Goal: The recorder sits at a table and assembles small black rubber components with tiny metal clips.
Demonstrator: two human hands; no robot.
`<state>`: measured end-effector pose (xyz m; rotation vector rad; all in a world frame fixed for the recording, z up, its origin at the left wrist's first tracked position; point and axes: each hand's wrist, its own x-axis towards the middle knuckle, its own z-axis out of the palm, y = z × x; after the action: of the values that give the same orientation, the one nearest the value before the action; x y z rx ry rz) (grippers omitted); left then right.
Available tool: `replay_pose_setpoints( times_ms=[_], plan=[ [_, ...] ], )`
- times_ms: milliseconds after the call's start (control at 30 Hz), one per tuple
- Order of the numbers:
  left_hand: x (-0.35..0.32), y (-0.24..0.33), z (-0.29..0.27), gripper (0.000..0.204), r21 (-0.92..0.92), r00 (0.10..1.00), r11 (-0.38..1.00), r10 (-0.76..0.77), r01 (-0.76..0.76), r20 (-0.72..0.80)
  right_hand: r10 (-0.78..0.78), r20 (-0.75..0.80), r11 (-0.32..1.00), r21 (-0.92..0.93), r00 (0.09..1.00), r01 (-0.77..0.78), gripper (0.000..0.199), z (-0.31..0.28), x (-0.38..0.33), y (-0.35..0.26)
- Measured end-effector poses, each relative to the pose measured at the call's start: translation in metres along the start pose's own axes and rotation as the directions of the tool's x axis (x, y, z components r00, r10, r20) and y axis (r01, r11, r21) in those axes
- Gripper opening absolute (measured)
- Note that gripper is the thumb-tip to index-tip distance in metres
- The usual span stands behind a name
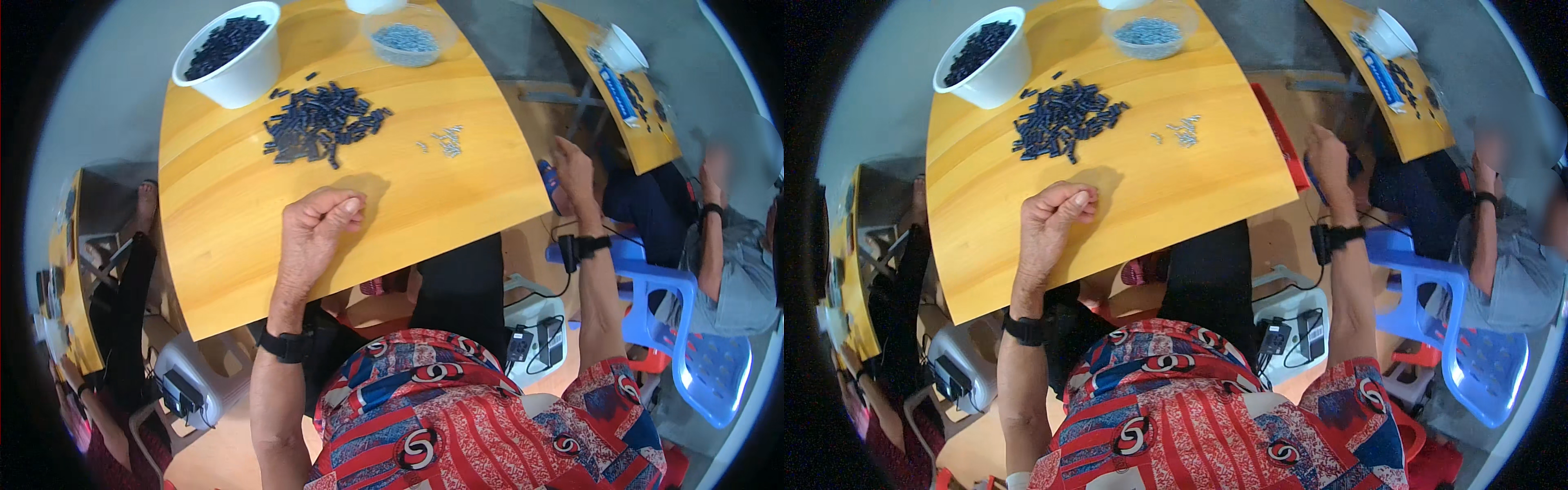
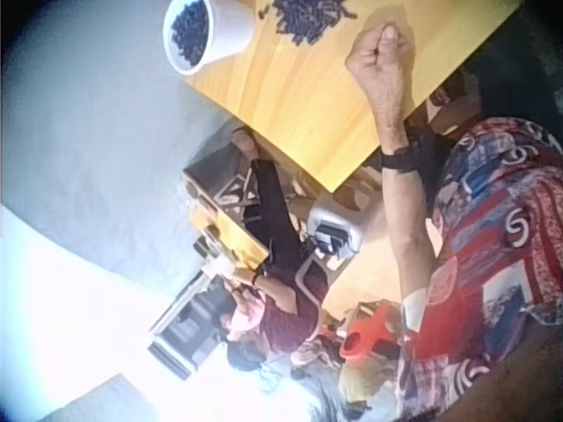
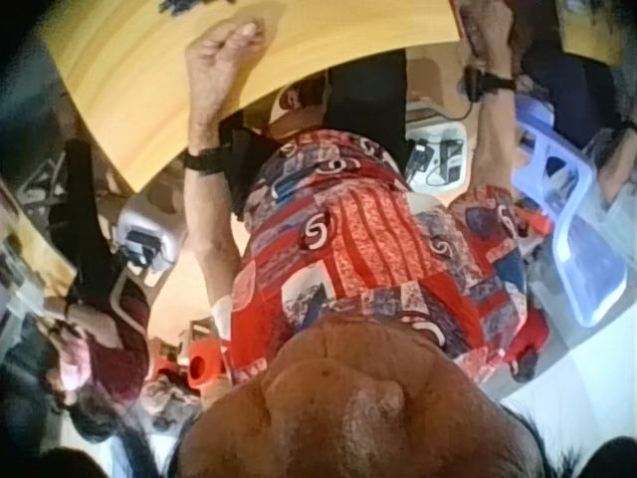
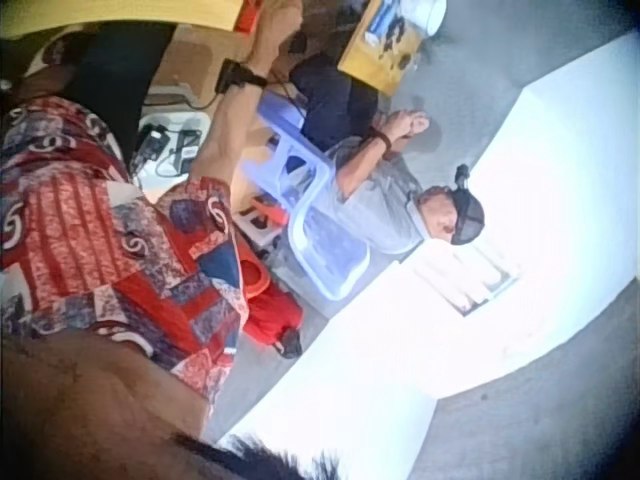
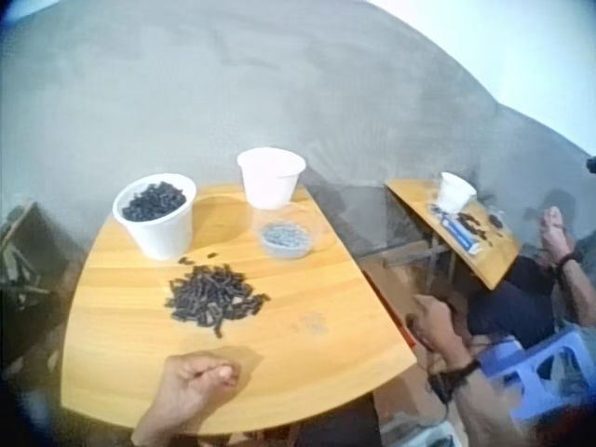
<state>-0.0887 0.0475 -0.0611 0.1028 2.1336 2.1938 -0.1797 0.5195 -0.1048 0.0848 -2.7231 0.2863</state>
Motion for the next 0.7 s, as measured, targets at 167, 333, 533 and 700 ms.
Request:
replay_pose_setpoints(
  times_ms=[167,333,533,700],
  plan=[
    [0.0,0.002,0.002,0.014,-0.032,1.0,0.999,-0.02,0.019,-0.001,0.203,0.118,0.801,0.552,0.972,-0.234,0.023,-0.089,0.003,-0.093],
    [0.0,-0.002,-0.001,0.012,-0.093,1.0,0.996,-0.005,0.007,0.019,-0.27,0.277,0.699,0.715,0.922,-0.01,0.017,-0.105,0.009,-0.219],
    [-0.002,-0.002,-0.003,0.014,-0.1,0.999,0.994,0.034,-0.038,-0.039,-0.543,0.171,0.644,0.712,0.822,0.278,0.012,-0.037,0.036,-0.319],
    [-0.001,-0.005,-0.001,0.015,-0.148,0.995,0.988,0.019,-0.035,-0.103,-0.634,0.105,0.714,0.461,0.766,0.528,0.008,0.004,0.051,-0.337]
  ],
)
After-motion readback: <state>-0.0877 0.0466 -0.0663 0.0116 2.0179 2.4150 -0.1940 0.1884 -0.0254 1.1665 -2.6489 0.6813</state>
